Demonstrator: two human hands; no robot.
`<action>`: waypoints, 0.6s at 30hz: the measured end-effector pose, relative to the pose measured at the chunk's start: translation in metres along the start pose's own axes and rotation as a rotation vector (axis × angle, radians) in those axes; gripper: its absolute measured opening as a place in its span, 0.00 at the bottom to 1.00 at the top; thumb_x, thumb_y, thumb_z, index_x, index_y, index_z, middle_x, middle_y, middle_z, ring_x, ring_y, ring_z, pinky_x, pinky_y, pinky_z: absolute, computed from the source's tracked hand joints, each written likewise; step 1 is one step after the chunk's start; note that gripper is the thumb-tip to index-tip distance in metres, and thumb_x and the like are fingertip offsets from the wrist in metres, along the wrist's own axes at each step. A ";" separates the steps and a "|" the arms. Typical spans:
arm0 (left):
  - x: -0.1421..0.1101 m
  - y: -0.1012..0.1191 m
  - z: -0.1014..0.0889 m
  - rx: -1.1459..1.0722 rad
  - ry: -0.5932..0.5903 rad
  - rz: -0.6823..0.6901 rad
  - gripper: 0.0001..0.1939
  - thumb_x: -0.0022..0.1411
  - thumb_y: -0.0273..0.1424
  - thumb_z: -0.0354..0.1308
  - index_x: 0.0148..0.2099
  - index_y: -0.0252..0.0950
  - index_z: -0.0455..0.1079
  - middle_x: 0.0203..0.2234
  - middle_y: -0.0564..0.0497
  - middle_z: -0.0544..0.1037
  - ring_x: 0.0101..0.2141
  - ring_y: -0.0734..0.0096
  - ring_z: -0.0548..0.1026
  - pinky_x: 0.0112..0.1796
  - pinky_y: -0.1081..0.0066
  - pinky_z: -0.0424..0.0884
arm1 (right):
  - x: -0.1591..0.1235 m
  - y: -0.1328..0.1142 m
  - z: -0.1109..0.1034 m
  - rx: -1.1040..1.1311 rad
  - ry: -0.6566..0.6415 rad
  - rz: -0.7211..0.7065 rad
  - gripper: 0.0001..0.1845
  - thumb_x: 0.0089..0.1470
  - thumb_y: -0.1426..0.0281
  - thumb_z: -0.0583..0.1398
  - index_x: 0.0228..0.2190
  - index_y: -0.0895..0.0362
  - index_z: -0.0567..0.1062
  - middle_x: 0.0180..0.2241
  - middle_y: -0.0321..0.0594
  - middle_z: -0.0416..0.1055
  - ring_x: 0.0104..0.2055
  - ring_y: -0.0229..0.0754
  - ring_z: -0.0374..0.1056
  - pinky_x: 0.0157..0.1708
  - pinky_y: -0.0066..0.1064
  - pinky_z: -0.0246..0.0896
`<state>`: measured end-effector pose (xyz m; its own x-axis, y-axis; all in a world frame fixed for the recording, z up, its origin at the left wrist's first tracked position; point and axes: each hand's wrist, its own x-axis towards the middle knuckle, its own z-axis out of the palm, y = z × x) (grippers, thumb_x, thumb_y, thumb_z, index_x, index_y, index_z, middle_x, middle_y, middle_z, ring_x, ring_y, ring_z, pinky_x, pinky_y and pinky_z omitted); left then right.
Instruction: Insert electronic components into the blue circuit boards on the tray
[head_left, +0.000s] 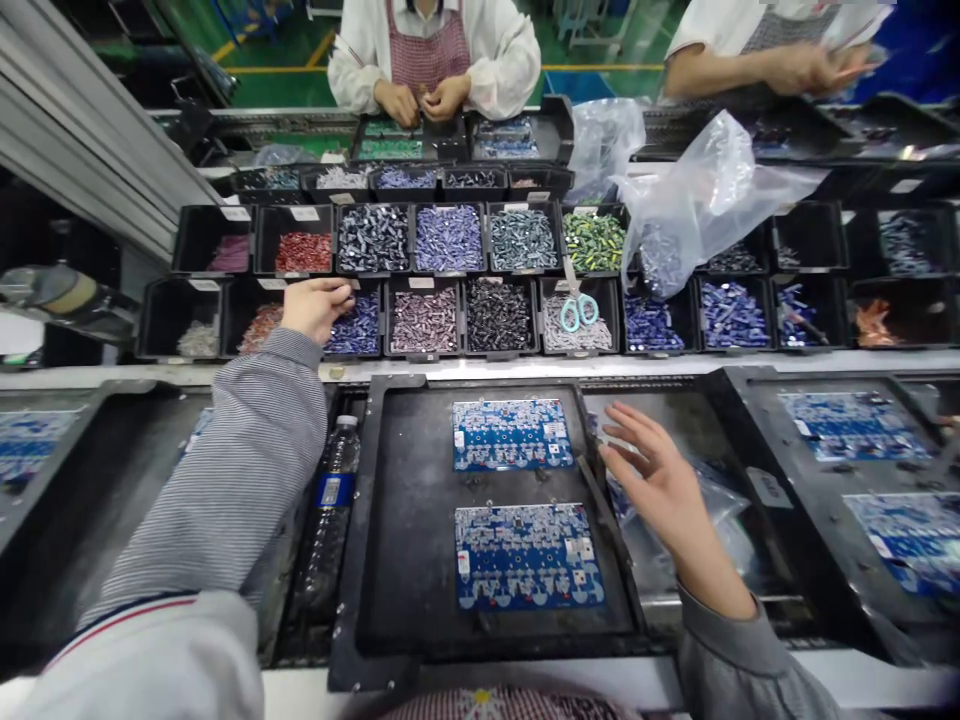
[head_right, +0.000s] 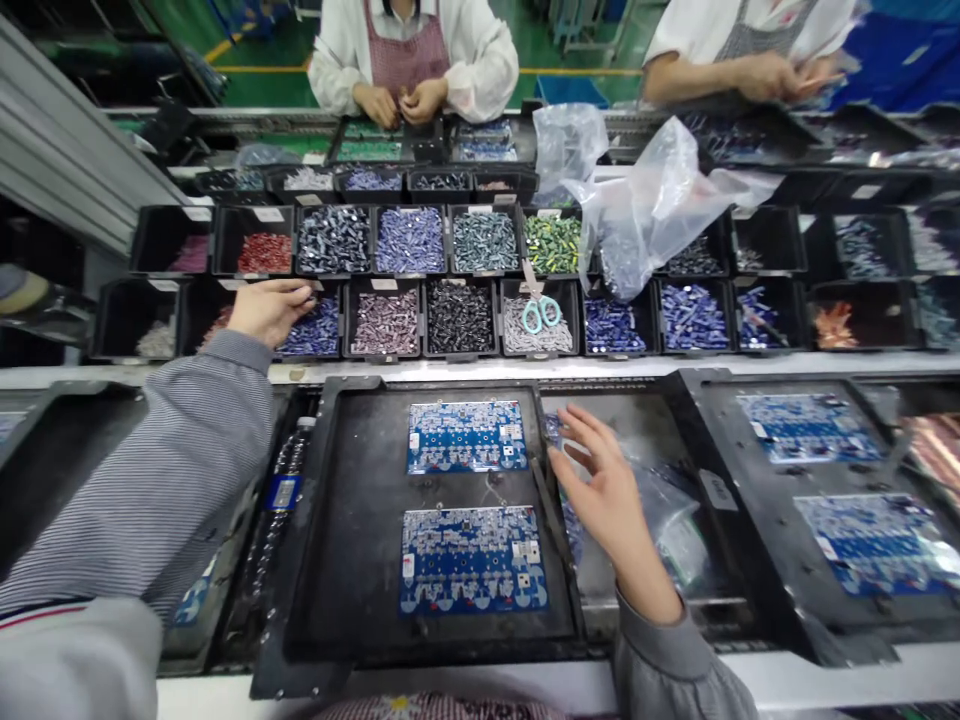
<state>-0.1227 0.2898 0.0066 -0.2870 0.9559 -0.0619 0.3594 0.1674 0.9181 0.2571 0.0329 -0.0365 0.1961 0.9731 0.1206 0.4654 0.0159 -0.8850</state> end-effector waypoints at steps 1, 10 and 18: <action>0.001 0.003 -0.003 -0.153 -0.033 -0.080 0.08 0.58 0.17 0.49 0.33 0.31 0.67 0.31 0.47 0.74 0.34 0.74 0.74 0.38 0.73 0.72 | 0.000 0.000 -0.001 -0.012 -0.001 -0.012 0.20 0.54 0.66 0.59 0.49 0.49 0.70 0.55 0.45 0.61 0.48 0.44 0.68 0.46 0.42 0.69; -0.090 0.028 -0.023 -0.849 -0.448 -0.364 0.17 0.67 0.24 0.42 0.29 0.32 0.67 0.27 0.46 0.72 0.30 0.73 0.72 0.28 0.75 0.70 | -0.007 -0.007 -0.008 -0.161 0.240 -0.073 0.14 0.55 0.65 0.57 0.43 0.54 0.75 0.43 0.45 0.74 0.43 0.45 0.71 0.46 0.44 0.67; -0.265 -0.004 0.009 -0.627 -0.918 -0.764 0.06 0.57 0.24 0.61 0.37 0.26 0.76 0.26 0.48 0.73 0.25 0.81 0.67 0.24 0.82 0.63 | -0.056 -0.071 0.031 -0.169 -0.251 -0.453 0.12 0.55 0.72 0.58 0.40 0.49 0.75 0.36 0.39 0.75 0.39 0.44 0.69 0.40 0.41 0.67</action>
<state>-0.0403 0.0385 0.0161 0.5504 0.5297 -0.6453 -0.1557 0.8245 0.5440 0.1867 -0.0155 0.0053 -0.2590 0.9029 0.3431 0.5919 0.4291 -0.6823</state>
